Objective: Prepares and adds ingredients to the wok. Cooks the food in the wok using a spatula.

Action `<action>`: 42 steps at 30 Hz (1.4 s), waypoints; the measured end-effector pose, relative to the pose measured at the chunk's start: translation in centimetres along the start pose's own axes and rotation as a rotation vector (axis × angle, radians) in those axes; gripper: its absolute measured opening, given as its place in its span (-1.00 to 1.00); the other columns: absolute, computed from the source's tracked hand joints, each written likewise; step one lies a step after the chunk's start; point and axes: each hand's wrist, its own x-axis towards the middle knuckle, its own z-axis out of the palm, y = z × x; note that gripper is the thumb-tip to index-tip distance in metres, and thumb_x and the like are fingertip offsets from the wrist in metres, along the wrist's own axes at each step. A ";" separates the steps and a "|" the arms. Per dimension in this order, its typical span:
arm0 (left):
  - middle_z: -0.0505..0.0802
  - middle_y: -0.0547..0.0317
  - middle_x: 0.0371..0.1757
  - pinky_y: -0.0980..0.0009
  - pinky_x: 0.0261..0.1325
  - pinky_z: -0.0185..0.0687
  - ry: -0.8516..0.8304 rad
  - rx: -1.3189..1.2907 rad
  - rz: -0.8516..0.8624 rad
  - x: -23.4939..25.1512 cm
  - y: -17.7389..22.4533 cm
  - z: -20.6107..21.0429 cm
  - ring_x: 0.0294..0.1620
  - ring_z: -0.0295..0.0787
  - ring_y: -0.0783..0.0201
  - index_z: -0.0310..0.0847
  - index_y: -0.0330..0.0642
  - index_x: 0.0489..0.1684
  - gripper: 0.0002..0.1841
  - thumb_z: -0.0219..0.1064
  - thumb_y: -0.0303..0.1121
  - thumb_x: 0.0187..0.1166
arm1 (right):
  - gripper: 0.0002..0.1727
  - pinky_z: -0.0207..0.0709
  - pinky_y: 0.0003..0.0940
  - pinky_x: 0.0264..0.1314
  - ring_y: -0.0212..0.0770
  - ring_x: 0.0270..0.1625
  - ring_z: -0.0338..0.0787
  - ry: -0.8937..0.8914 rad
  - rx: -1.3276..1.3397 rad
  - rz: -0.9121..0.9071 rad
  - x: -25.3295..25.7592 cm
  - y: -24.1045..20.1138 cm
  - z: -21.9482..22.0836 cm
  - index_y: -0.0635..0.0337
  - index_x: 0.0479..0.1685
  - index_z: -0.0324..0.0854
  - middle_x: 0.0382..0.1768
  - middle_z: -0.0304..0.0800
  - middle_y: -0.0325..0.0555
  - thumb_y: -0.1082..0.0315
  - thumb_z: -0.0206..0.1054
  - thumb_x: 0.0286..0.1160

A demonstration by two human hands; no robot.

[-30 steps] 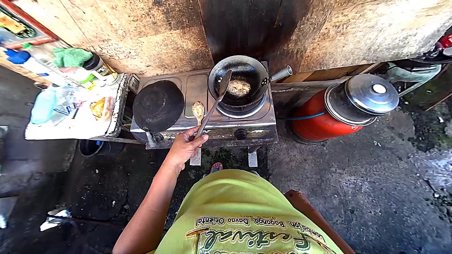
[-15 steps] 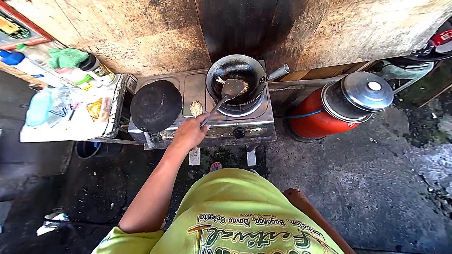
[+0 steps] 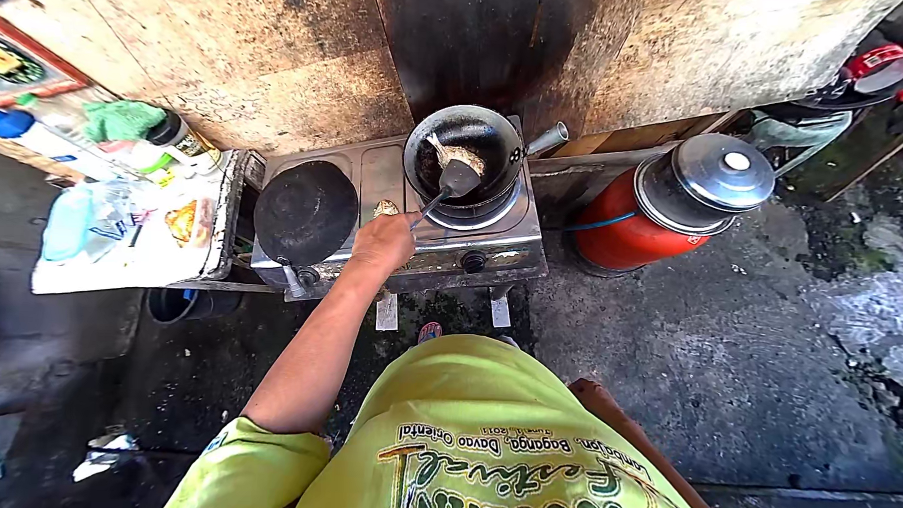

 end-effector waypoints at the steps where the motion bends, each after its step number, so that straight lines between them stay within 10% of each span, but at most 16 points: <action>1: 0.82 -0.08 0.36 -0.31 0.31 0.58 -0.004 -0.012 0.002 0.0 0.0 0.0 0.38 0.74 -0.17 0.45 0.34 0.72 -0.48 0.19 -0.26 0.76 | -0.49 0.37 0.22 0.65 0.19 0.57 0.64 0.002 0.001 -0.004 0.3 0.1 0.1 0.23 0.42 0.66 0.40 0.73 0.25 0.02 0.09 0.84; 42: 0.79 -0.08 0.40 -0.31 0.37 0.56 -0.012 -0.026 0.018 0.2 0.3 -0.1 0.44 0.71 -0.17 0.49 0.23 0.70 -0.49 0.23 -0.28 0.73 | -0.47 0.33 0.24 0.67 0.25 0.60 0.59 -0.009 -0.037 0.008 -1.6 -0.6 0.1 0.28 0.43 0.64 0.44 0.69 0.31 0.03 0.06 0.87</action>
